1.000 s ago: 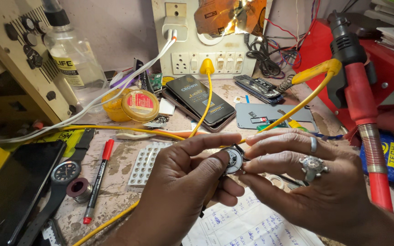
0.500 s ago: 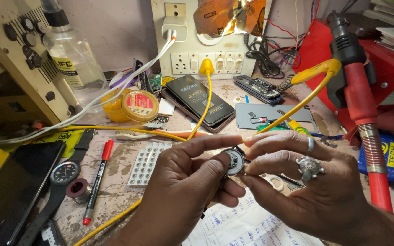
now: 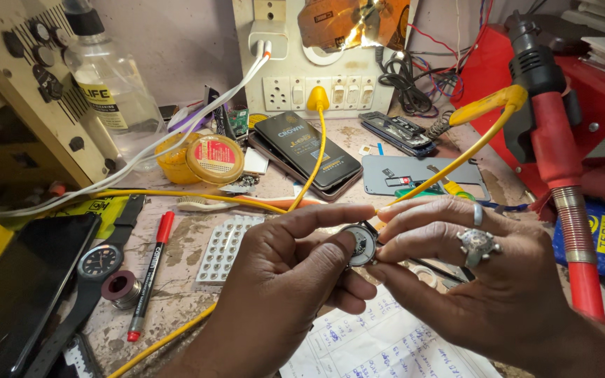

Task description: The person uses green-handled pliers to work on a wristwatch, manipulating the spring bars and strap attachments. They then handle the watch case and strap by hand, pressing and fitting the strap back onto the watch and checking the fit.

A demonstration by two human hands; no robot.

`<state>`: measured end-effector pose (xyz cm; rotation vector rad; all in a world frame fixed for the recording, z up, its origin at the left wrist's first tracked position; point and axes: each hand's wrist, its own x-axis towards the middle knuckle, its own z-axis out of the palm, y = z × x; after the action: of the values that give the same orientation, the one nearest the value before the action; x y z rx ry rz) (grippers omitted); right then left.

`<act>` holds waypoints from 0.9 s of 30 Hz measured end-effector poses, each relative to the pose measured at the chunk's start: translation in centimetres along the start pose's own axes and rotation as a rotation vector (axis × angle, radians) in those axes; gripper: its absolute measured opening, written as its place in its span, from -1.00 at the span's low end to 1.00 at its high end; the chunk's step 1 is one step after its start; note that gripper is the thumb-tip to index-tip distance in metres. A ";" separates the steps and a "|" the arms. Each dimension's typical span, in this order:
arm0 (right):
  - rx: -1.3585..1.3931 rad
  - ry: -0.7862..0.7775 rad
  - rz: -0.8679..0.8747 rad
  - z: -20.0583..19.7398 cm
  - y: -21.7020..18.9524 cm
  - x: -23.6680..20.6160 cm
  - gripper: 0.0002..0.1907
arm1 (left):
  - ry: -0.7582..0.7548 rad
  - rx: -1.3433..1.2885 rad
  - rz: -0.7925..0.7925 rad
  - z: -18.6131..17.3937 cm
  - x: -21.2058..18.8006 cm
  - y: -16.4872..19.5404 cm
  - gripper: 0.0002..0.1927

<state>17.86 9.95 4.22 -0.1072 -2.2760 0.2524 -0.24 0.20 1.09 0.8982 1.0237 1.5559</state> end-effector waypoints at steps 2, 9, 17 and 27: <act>0.009 -0.009 0.011 0.0 0.0 0.1 -0.77 | -0.034 -0.018 0.017 0.0 0.0 0.1 -0.65; -0.108 -0.103 -0.077 -2.2 -0.6 1.2 -0.50 | -0.174 0.168 0.098 0.1 -1.4 1.8 -0.31; -0.028 -0.390 -0.088 -4.8 -0.9 0.8 -0.43 | -0.323 0.272 0.091 0.5 -3.2 2.3 -0.08; -0.011 -0.728 -0.076 -3.4 1.1 -0.8 -0.63 | -0.418 0.606 0.013 -0.6 -0.7 -2.4 -0.22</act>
<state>20.95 11.34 5.55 0.0821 -2.9959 0.2667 0.21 -0.33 -1.36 1.5693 1.1912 1.0002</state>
